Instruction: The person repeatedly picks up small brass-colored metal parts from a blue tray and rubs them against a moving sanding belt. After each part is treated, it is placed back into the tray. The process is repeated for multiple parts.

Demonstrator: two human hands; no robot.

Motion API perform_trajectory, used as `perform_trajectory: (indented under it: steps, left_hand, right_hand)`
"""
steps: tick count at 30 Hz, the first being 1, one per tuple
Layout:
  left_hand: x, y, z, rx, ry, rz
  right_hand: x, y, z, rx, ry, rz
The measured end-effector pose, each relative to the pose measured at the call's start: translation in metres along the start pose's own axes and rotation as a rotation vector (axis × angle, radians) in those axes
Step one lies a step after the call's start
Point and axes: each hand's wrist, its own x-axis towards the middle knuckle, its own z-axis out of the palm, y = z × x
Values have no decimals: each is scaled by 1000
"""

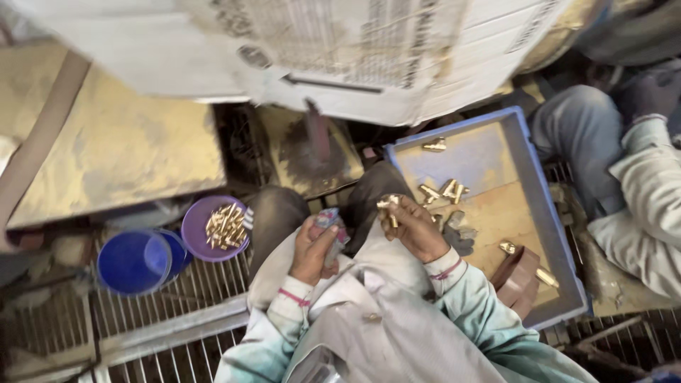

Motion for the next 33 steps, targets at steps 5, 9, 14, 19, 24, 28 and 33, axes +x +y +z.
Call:
perform_trajectory:
  steps: [5, 9, 14, 19, 24, 28, 33]
  left_hand:
    - [-12, -2, -2, -32, -84, 100]
    - [-7, -13, -5, -69, -197, 287]
    - [2, -13, -8, -100, -253, 369]
    - [7, -6, -4, 17, -237, 369]
    - [22, 2, 0, 7, -93, 162]
    - [47, 11, 4, -40, -63, 239]
    - [72, 21, 0, -55, -47, 148]
  right_hand:
    - [-7, 11, 56, -459, -70, -132]
    - [-7, 15, 82, -824, -122, -332]
    - [-7, -9, 92, -1232, -84, -553]
    - [4, -25, 94, -1341, -108, -721]
    - [32, -31, 90, -1421, -138, -932]
    - [59, -34, 80, -1459, -152, -994]
    - [90, -33, 63, -1531, -183, -995]
